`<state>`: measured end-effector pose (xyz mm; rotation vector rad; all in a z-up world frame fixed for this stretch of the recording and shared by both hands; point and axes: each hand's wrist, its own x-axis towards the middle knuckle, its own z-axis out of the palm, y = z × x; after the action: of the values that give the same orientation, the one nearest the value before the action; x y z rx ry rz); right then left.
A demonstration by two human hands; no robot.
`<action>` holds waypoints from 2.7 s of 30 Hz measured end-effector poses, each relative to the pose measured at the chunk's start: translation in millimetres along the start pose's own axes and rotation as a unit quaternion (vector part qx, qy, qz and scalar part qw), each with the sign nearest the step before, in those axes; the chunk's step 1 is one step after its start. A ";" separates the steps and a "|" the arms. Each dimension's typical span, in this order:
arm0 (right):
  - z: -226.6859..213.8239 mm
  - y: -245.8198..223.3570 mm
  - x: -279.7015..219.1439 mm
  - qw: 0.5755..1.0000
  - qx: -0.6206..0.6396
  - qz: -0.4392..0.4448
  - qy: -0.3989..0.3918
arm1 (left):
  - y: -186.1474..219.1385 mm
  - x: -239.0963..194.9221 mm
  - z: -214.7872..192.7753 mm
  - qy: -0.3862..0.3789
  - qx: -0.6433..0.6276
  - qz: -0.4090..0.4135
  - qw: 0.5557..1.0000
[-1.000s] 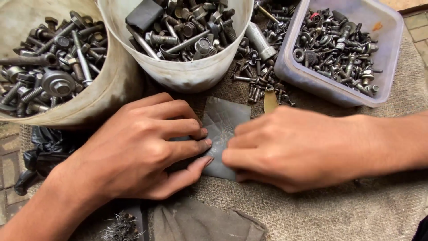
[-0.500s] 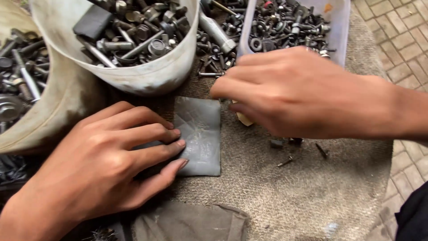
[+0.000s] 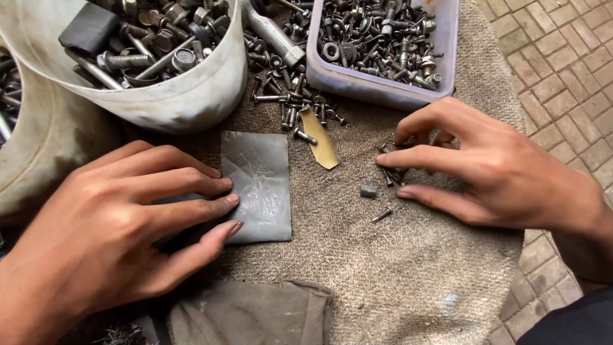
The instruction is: The person scrubs a small metal screw with a piece of sandpaper held in their hands. They pick up screws from a pile on the ground, rub them against the sandpaper, and place the cleaned screws back down.
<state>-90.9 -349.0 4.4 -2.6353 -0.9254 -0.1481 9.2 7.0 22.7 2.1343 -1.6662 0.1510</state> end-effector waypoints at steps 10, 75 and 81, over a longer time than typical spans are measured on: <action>6.5 -2.1 14.1 0.999 0.020 -0.005 0.030 | -0.9 -1.6 0.2 -0.001 0.009 0.003 1.000; 4.0 -4.2 3.2 0.969 0.177 0.046 0.168 | -3.2 1.8 5.7 0.005 -0.019 -0.017 1.000; 6.4 -4.2 1.6 0.961 0.202 0.060 0.178 | -2.2 2.4 5.3 0.006 -0.019 -0.021 1.000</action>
<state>-92.3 -342.8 -0.1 -2.1809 -0.5981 -0.3508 11.0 3.2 18.1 2.1357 -1.6031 0.1177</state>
